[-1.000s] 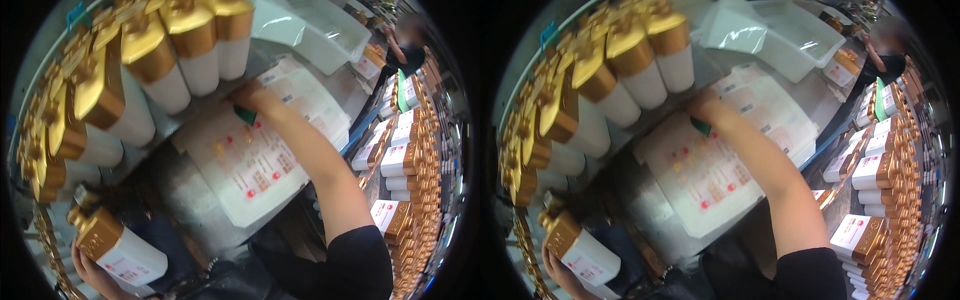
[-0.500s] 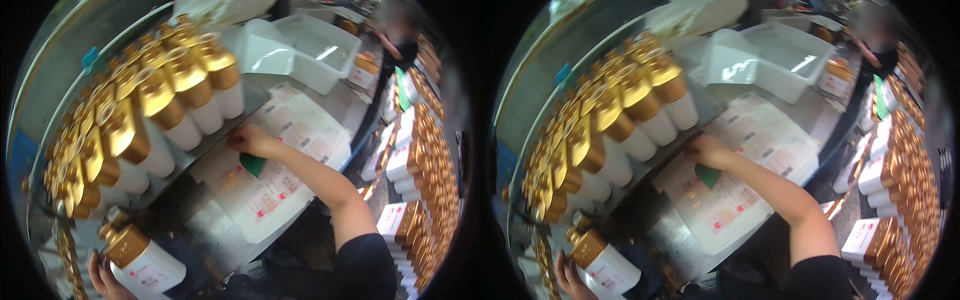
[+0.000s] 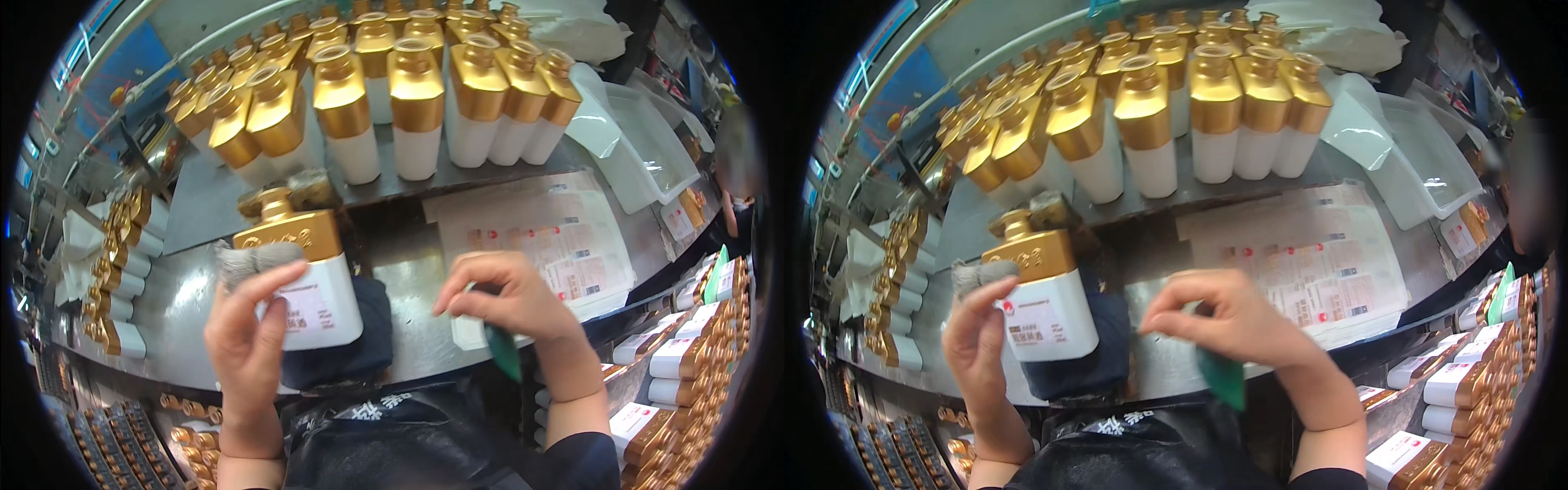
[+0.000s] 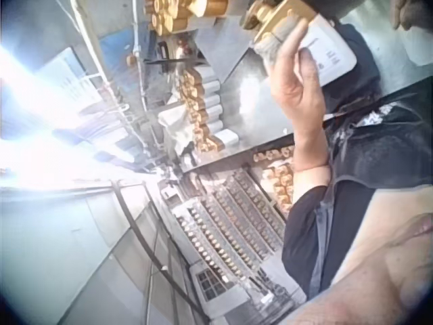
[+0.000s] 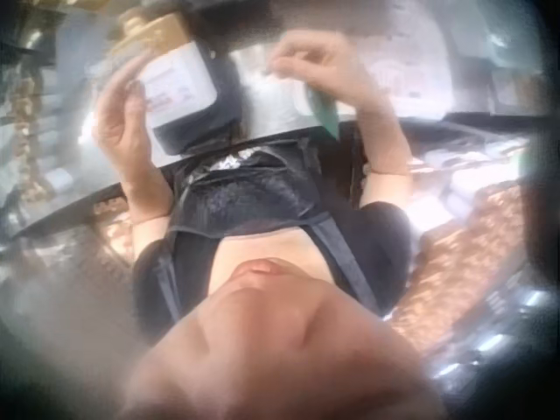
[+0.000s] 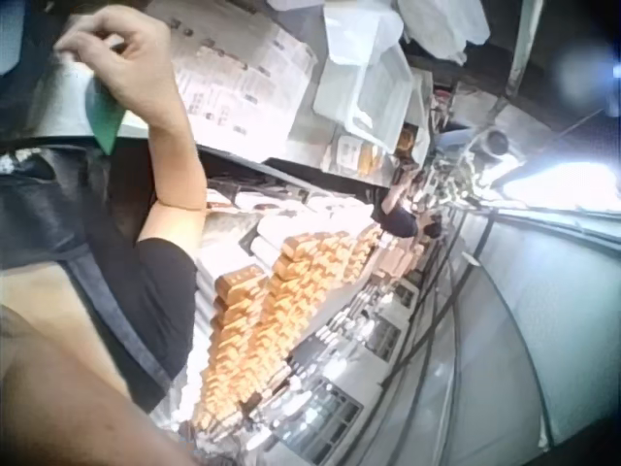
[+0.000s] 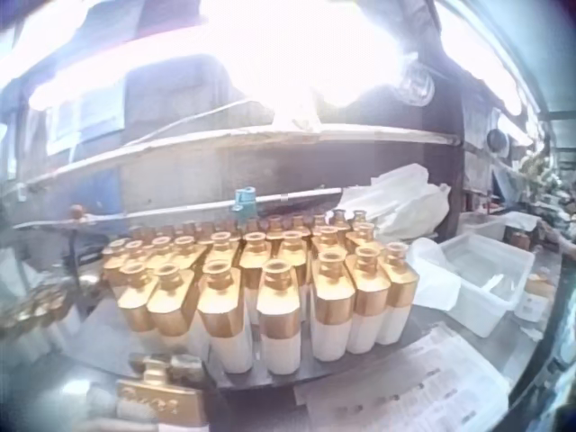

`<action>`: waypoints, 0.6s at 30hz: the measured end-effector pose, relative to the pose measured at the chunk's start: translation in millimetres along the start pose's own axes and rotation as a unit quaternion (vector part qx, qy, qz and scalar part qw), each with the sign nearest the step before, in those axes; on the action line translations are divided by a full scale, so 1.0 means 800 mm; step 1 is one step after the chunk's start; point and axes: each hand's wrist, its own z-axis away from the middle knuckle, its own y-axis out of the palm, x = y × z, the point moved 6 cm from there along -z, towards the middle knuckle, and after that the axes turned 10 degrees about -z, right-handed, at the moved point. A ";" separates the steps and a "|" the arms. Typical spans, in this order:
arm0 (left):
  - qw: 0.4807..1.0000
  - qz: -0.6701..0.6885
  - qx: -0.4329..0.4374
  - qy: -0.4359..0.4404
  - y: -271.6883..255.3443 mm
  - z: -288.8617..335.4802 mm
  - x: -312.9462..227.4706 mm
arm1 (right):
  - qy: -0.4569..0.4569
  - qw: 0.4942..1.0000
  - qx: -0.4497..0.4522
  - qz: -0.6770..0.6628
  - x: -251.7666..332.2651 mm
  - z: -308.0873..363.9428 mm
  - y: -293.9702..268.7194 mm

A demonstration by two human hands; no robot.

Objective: The person applies white labels to gold and white bottles on a factory assembly line. They pick up a bottle, align a label, smooth it onto the surface with a green tool, and place the bottle back on the conveyor. The person also moves a large tray of bottles to a different location.

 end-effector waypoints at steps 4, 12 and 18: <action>0.991 -0.001 -0.127 -0.039 -0.060 0.019 0.067 | -0.001 0.958 -0.134 0.254 -0.039 0.010 -0.092; 0.983 0.076 -0.126 -0.110 -0.064 0.017 0.138 | 0.079 0.814 -0.190 0.543 -0.148 -0.002 -0.270; 0.988 0.071 -0.090 -0.099 -0.069 0.006 0.155 | 0.195 0.794 -0.104 0.566 -0.183 -0.052 -0.306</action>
